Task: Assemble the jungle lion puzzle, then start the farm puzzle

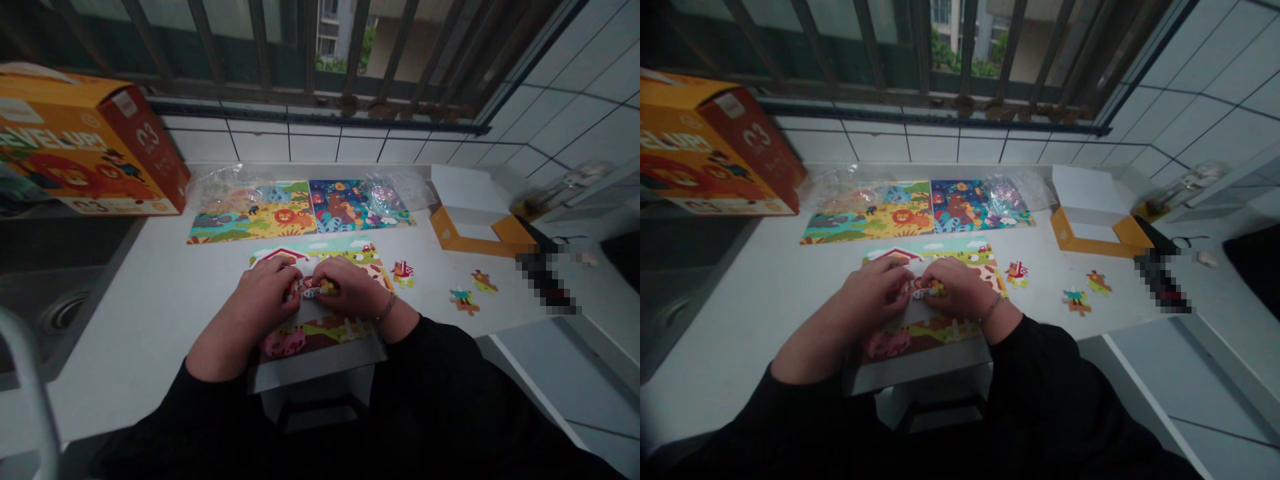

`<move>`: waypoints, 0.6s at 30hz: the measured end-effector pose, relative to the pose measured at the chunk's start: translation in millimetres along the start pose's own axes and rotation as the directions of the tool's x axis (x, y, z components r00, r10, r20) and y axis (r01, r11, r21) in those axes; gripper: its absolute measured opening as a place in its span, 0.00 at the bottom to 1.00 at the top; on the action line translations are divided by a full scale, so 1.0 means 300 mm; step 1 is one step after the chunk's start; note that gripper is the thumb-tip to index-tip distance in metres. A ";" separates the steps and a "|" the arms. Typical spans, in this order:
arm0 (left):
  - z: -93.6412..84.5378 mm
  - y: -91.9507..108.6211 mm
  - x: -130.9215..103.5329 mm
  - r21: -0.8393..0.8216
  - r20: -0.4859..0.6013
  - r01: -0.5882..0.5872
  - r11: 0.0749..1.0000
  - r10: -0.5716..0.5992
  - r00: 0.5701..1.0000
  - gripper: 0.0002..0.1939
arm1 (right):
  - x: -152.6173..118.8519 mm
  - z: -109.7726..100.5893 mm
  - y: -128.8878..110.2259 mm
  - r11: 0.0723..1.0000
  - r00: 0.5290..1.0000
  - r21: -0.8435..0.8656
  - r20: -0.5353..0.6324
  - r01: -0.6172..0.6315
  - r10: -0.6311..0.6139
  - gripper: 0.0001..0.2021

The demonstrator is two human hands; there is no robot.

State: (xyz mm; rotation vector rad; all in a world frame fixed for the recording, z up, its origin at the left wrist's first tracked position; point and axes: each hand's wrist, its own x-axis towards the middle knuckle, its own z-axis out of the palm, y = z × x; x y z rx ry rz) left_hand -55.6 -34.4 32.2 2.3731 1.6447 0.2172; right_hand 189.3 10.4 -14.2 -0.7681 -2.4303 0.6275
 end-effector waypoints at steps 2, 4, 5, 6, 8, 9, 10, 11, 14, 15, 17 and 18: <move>-0.002 -0.002 -0.002 -0.003 0.008 0.003 1.000 -0.003 1.000 0.11 | 0.001 0.000 0.001 1.000 1.000 0.002 0.006 0.007 -0.007 0.08; -0.002 -0.008 -0.005 -0.009 0.018 -0.007 1.000 0.007 1.000 0.11 | 0.004 0.001 0.001 1.000 1.000 0.013 0.008 0.016 -0.017 0.07; -0.002 -0.012 -0.006 -0.012 0.019 -0.014 1.000 0.014 1.000 0.12 | 0.005 0.003 0.001 1.000 1.000 0.021 0.004 0.017 -0.017 0.07; 0.000 -0.016 -0.007 -0.015 0.015 -0.020 1.000 0.021 1.000 0.14 | 0.007 0.004 0.001 0.999 1.000 0.029 0.000 0.014 -0.014 0.06; 0.004 -0.022 -0.008 -0.018 0.000 -0.027 0.999 0.027 1.000 0.19 | 0.009 0.008 0.000 0.999 1.000 0.038 -0.007 -0.005 0.005 0.07; 0.005 -0.024 -0.007 -0.017 -0.004 -0.029 0.999 0.029 1.000 0.22 | 0.010 0.009 -0.001 0.999 1.000 0.039 -0.012 -0.017 0.017 0.07; 0.007 -0.024 -0.005 -0.014 -0.002 -0.031 0.999 0.031 1.000 0.23 | 0.010 0.010 -0.001 0.999 1.000 0.039 -0.015 -0.027 0.027 0.08; 0.008 -0.023 -0.003 -0.011 0.005 -0.033 0.999 0.033 0.999 0.23 | 0.010 0.011 -0.001 0.999 0.999 0.039 -0.019 -0.036 0.037 0.08; 0.011 -0.020 0.006 -0.010 0.017 -0.038 0.999 0.038 0.999 0.16 | 0.009 0.010 -0.001 0.997 0.998 0.043 -0.031 -0.058 0.060 0.10; 0.012 -0.020 0.010 -0.010 0.019 -0.042 0.999 0.042 0.999 0.15 | 0.008 0.008 -0.001 0.997 0.997 0.045 -0.033 -0.062 0.064 0.10; 0.016 -0.023 0.016 -0.012 0.020 -0.053 0.999 0.054 0.998 0.14 | 0.005 0.005 0.000 0.997 0.997 0.050 -0.035 -0.064 0.066 0.11; 0.018 -0.025 0.020 -0.013 0.019 -0.061 0.998 0.061 0.998 0.14 | 0.004 0.003 0.001 0.997 0.997 0.052 -0.035 -0.063 0.065 0.11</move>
